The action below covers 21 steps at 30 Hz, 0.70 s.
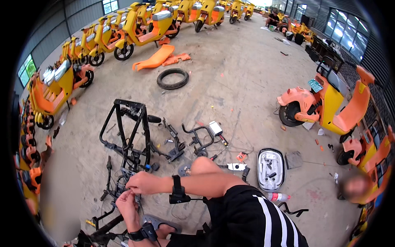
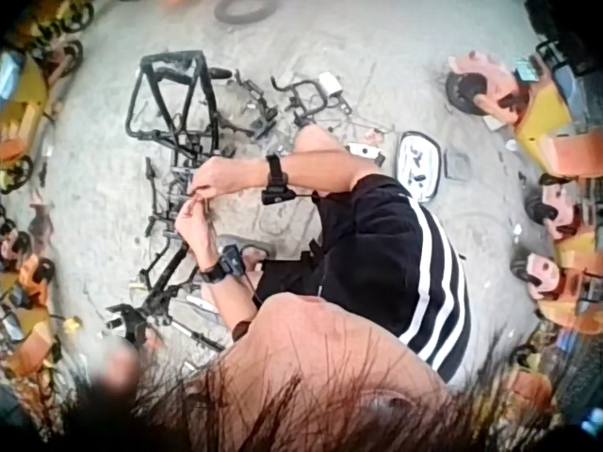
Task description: The person connects and organizes electrical wires on a motorcycle frame by hand, handling small connectors and wires one at a time.
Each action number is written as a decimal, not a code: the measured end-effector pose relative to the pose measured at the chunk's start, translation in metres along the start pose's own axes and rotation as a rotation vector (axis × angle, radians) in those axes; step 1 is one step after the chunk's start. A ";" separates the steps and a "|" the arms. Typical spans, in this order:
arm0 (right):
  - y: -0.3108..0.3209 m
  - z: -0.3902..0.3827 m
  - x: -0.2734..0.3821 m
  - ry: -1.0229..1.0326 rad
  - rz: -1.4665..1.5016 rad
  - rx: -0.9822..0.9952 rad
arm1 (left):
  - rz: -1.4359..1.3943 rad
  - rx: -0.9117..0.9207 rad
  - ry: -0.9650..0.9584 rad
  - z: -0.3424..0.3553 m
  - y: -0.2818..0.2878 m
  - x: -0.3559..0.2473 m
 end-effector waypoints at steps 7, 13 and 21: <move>0.022 -0.005 0.003 -0.206 -0.009 -0.110 | -0.074 -0.008 -0.024 0.008 -0.013 -0.001; 0.016 -0.001 0.014 -0.167 -0.013 -0.047 | -0.162 0.077 -0.090 0.000 -0.007 -0.005; 0.020 -0.001 0.011 -0.261 0.018 -0.001 | 0.186 -0.060 -0.275 -0.001 -0.014 -0.003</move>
Point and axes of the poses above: each hand's wrist, its own z-axis towards the middle knuckle, its own y-axis out of the back of the hand, x = y × z, the point moved 2 cm from there along z, towards the middle knuckle
